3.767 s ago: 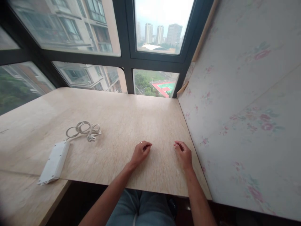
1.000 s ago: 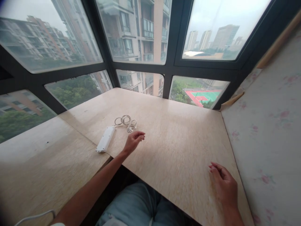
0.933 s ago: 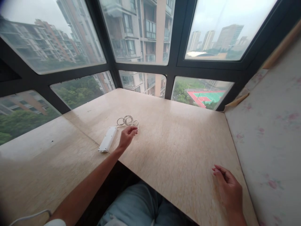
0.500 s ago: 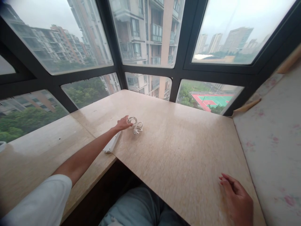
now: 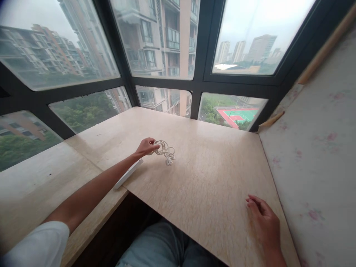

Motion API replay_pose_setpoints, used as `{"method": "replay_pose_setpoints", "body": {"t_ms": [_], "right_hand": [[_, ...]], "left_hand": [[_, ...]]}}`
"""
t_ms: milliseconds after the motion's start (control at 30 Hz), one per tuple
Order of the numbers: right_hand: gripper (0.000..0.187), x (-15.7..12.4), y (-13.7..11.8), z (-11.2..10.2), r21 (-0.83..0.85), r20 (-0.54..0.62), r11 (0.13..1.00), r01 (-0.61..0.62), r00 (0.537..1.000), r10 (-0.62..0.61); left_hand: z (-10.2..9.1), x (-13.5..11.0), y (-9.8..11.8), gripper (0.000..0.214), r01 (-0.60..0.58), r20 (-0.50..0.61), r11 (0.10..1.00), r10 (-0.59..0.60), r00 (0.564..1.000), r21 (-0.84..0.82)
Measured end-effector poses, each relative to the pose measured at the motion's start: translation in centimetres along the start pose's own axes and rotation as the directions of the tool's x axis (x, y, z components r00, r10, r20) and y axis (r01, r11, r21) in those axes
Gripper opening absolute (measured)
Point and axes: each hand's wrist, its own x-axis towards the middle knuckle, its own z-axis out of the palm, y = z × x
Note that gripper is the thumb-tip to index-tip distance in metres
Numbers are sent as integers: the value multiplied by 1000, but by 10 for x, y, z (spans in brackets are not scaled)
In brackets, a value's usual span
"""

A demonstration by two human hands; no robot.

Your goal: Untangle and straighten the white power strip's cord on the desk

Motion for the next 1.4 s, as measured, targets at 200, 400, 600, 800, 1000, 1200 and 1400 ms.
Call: {"method": "replay_pose_setpoints", "body": {"t_ms": [200,400,600,800,1000,1200,1400], "right_hand": [[48,-3,-6,2,50,-7,998,33,999,-33],[38,-5,-7,6,76,-11,990,120,993,-120],[35,-4,-9,7,53,-3,988,143,990,-143],[33,-5,-9,7,36,4,987,155,988,-155],[32,-8,-10,7,-38,-3,976,214,977,-214],[27,-27,-20,10,-65,48,922,383,924,-380],[58,-53,-34,34,-69,266,849,524,830,-490]], "left_hand": [[26,-1,76,32,-75,31,945,89,996,-318],[79,-26,135,28,-167,19,909,188,982,-382],[127,-65,166,28,-149,32,867,186,982,-475],[152,-84,170,35,-131,31,881,163,986,-455],[153,-81,160,52,-126,124,851,218,968,-511],[142,-68,148,45,-22,243,776,224,944,-630],[143,-66,138,32,-62,256,771,284,924,-634]]}}
